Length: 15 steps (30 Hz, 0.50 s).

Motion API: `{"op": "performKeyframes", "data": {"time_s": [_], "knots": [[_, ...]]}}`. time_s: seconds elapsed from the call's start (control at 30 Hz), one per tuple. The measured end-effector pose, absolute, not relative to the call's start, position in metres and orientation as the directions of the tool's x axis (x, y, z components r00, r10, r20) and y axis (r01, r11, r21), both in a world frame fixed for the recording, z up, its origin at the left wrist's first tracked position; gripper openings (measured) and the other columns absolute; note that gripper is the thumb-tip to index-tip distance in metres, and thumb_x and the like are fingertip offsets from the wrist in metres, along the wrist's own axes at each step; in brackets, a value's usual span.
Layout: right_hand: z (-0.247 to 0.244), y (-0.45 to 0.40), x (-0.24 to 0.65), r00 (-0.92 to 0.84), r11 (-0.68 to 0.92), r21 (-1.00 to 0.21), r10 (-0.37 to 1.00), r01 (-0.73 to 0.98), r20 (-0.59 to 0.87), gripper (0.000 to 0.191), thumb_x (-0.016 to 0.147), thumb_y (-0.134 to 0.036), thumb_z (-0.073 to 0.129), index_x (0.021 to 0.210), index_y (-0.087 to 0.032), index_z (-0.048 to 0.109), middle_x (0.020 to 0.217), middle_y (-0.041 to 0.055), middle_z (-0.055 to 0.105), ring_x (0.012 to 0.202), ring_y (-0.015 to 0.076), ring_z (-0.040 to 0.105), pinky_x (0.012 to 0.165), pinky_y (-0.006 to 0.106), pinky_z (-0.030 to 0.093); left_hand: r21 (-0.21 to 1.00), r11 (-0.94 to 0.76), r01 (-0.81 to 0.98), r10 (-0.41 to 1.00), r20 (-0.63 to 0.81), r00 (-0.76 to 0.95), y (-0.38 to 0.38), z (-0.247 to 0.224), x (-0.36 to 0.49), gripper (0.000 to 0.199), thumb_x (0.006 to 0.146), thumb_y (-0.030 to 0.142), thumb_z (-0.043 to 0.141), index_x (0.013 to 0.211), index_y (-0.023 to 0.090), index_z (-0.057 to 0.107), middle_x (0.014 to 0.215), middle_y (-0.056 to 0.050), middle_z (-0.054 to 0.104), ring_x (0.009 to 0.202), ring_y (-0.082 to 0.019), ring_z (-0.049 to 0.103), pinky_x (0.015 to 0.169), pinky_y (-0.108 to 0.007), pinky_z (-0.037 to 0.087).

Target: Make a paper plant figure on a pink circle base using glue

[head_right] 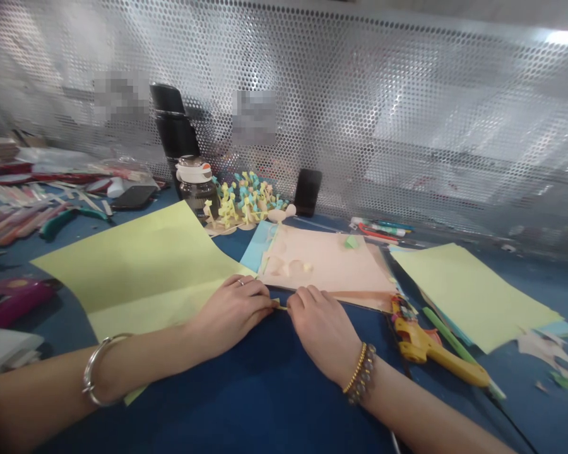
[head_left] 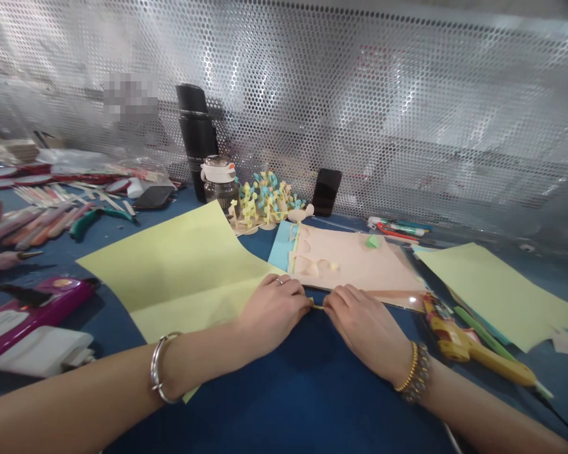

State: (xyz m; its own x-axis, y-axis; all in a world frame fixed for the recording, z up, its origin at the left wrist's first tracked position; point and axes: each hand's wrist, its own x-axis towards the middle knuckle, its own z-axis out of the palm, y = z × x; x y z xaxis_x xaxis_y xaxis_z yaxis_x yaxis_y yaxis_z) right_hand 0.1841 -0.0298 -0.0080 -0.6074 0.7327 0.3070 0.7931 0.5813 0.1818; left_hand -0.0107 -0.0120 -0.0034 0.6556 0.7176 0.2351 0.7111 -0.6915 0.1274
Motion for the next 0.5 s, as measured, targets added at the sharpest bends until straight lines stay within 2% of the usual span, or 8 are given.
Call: {"op": "performKeyframes", "data": {"time_s": [0.1,0.3,0.37,0.43,0.5], "knots": [[-0.004,-0.033,0.183,-0.590,0.584,0.122,0.747,0.803,0.305,0.016,0.092,-0.013,0.048,0.082,-0.016,0.060,0.078,0.0051,0.060,0.075,0.0228,0.057,0.065,0.035,0.043,0.136,-0.695,0.706,0.713,0.258,0.652,-0.011,-0.004,-0.012,0.023,0.094,0.023,0.047,0.091,0.021,0.070,0.088,-0.002,0.067,0.088,-0.020,0.061,0.084,-0.037,0.041],[0.011,-0.036,0.185,-0.532,0.569,-0.041,0.789,0.821,0.307,0.013,0.092,-0.015,0.050,0.083,-0.017,0.059,0.078,0.0024,0.061,0.073,0.0186,0.059,0.065,0.032,0.047,0.145,-0.709,0.691,0.694,0.318,0.645,-0.014,-0.004,-0.013,0.027,0.097,0.024,0.039,0.098,0.017,0.065,0.093,-0.005,0.068,0.091,-0.021,0.061,0.086,-0.039,0.040],[0.018,-0.035,0.188,-0.497,0.564,-0.171,0.808,0.808,0.317,0.013,0.092,-0.017,0.050,0.084,-0.018,0.060,0.080,0.0016,0.063,0.075,0.0167,0.060,0.067,0.030,0.048,0.263,-0.684,0.680,0.726,0.328,0.604,-0.015,-0.003,-0.012,0.025,0.096,0.023,0.040,0.096,0.017,0.065,0.092,-0.005,0.068,0.089,-0.021,0.061,0.085,-0.038,0.040],[0.026,-0.033,0.190,-0.427,0.522,-0.397,0.851,0.755,0.305,0.011,0.091,-0.021,0.052,0.088,-0.020,0.062,0.082,0.0013,0.066,0.075,0.0155,0.062,0.068,0.029,0.049,0.504,-0.600,0.622,0.795,0.289,0.533,-0.016,0.000,-0.010,0.022,0.094,0.023,0.044,0.092,0.018,0.065,0.088,-0.002,0.068,0.083,-0.018,0.060,0.079,-0.032,0.042],[0.033,-0.031,0.194,-0.367,0.434,-0.643,0.897,0.632,0.245,0.013,0.089,-0.028,0.056,0.095,-0.020,0.064,0.082,0.0020,0.068,0.073,0.0155,0.063,0.067,0.029,0.050,0.750,-0.445,0.490,0.856,0.196,0.478,-0.017,0.003,-0.007,0.021,0.091,0.025,0.046,0.087,0.018,0.065,0.080,0.000,0.064,0.073,-0.015,0.057,0.068,-0.027,0.042]]}}
